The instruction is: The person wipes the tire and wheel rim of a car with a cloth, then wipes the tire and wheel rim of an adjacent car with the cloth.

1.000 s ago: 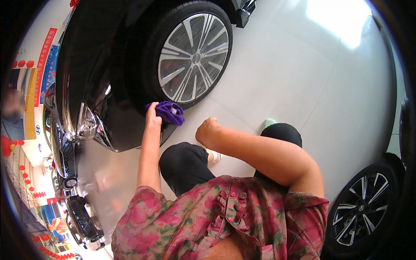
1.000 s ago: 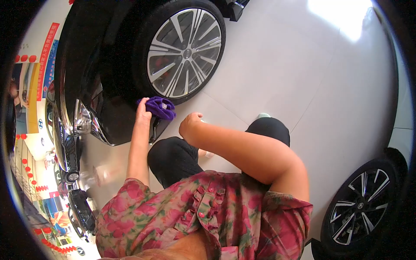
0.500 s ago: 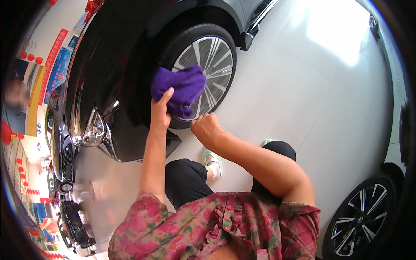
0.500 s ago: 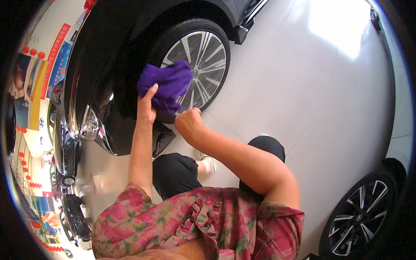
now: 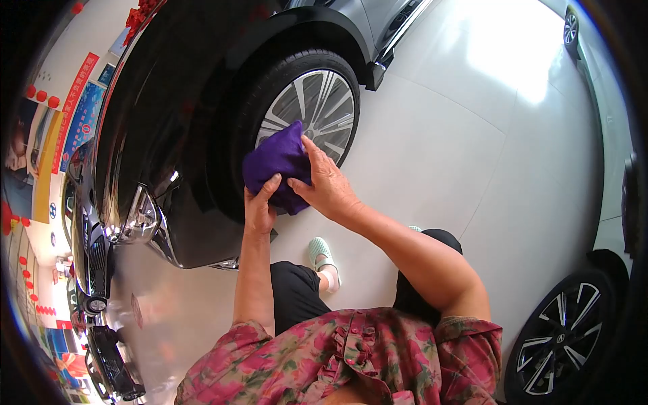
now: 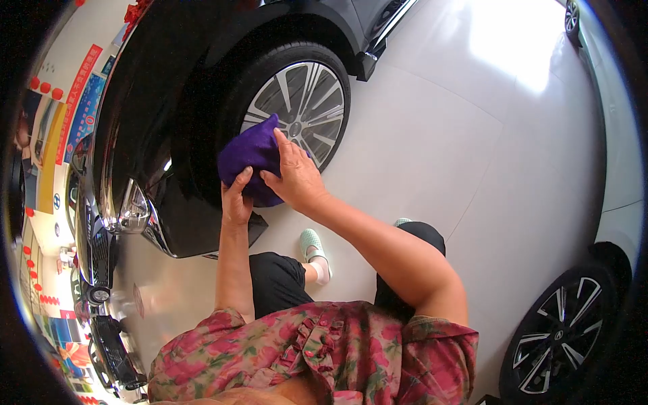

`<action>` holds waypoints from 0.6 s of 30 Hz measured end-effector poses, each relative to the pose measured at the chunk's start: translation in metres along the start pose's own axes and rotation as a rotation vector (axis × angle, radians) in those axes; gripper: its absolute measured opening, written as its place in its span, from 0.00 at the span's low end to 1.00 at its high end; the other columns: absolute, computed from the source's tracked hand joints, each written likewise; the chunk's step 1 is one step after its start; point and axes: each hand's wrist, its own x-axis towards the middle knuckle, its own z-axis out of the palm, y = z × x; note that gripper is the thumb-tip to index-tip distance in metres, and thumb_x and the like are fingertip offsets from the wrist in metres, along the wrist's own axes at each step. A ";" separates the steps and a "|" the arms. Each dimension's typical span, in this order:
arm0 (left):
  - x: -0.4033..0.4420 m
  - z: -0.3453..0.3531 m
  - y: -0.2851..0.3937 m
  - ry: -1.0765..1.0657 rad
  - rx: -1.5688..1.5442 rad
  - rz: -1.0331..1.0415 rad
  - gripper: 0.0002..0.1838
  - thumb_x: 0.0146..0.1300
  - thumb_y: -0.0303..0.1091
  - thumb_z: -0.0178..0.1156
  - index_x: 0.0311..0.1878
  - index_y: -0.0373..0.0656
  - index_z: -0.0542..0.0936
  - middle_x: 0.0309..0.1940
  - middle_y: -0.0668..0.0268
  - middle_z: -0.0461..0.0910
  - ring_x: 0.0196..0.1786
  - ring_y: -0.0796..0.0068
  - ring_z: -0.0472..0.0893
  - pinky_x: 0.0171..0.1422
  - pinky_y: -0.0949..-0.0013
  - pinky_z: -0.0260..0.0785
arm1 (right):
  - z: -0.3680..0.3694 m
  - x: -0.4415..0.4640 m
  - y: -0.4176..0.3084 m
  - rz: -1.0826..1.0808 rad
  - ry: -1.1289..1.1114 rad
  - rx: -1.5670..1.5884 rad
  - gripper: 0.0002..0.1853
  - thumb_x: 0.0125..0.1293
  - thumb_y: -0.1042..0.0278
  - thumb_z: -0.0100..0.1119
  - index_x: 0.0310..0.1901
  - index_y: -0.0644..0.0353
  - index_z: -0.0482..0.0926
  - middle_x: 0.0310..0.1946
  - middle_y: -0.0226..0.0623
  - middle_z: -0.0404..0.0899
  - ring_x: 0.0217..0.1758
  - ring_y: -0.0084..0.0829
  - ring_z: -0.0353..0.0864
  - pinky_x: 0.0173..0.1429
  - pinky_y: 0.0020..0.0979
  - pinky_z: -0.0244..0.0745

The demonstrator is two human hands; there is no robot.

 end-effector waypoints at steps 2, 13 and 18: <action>-0.001 -0.003 -0.002 -0.070 -0.007 -0.023 0.22 0.58 0.26 0.69 0.57 0.43 0.78 0.49 0.68 0.81 0.52 0.74 0.79 0.62 0.69 0.71 | -0.001 0.003 0.010 0.042 -0.106 0.000 0.33 0.58 0.58 0.68 0.61 0.64 0.68 0.52 0.50 0.76 0.57 0.49 0.75 0.61 0.42 0.70; 0.014 -0.027 0.007 -0.349 0.402 -0.141 0.49 0.54 0.58 0.72 0.72 0.43 0.63 0.66 0.61 0.69 0.70 0.69 0.65 0.77 0.61 0.50 | -0.031 0.013 -0.012 0.211 0.046 0.237 0.23 0.63 0.51 0.65 0.32 0.68 0.73 0.29 0.52 0.76 0.34 0.51 0.78 0.40 0.43 0.71; 0.009 -0.014 -0.005 -0.533 0.445 -0.043 0.53 0.42 0.45 0.81 0.70 0.47 0.63 0.66 0.67 0.66 0.68 0.71 0.66 0.75 0.67 0.54 | -0.023 0.010 -0.011 0.020 0.152 0.245 0.24 0.66 0.51 0.63 0.29 0.68 0.70 0.21 0.47 0.73 0.22 0.37 0.69 0.30 0.36 0.69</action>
